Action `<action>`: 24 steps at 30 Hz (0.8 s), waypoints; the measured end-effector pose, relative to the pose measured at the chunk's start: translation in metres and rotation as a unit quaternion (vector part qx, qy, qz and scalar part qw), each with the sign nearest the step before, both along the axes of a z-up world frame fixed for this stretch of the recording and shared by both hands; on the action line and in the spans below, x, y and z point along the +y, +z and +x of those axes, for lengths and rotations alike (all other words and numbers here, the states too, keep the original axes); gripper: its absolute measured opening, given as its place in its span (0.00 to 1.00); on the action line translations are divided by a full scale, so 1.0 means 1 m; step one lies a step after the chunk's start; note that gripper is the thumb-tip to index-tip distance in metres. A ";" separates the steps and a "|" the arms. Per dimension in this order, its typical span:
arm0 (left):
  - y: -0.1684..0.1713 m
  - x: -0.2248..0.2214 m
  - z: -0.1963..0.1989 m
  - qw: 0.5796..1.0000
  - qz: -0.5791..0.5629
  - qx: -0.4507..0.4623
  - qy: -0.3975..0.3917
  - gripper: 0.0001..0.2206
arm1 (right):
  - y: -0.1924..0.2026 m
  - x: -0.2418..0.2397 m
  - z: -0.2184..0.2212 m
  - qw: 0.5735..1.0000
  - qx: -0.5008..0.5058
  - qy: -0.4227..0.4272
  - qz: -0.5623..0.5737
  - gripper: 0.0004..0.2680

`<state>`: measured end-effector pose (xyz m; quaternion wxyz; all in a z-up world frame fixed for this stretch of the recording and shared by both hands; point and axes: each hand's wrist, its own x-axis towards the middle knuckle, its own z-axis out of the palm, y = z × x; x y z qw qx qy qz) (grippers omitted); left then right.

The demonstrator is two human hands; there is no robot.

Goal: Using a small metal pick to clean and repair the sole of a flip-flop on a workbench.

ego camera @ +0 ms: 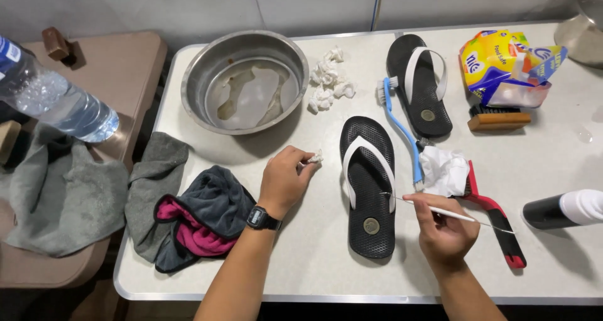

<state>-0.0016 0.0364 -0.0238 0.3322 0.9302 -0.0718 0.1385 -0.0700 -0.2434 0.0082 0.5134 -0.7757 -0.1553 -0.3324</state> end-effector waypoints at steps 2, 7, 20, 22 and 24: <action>0.009 -0.013 0.011 0.999 -0.004 -0.036 0.005 0.10 | -0.004 0.000 -0.001 1.000 -0.007 -0.004 -0.002 0.06; 0.043 -0.048 0.081 0.971 0.222 -0.087 0.035 0.07 | -0.007 0.006 0.006 0.995 -0.055 0.081 -0.025 0.02; -0.004 -0.061 0.164 0.950 0.309 0.030 0.020 0.12 | -0.005 -0.005 0.007 0.996 -0.042 0.078 -0.012 0.02; -0.023 -0.060 0.167 0.943 0.310 0.116 0.019 0.14 | -0.005 -0.004 0.009 0.996 -0.044 0.074 -0.032 0.03; -0.033 -0.058 0.175 0.944 0.307 0.112 0.046 0.12 | -0.005 -0.004 0.011 0.996 -0.044 0.075 -0.032 0.03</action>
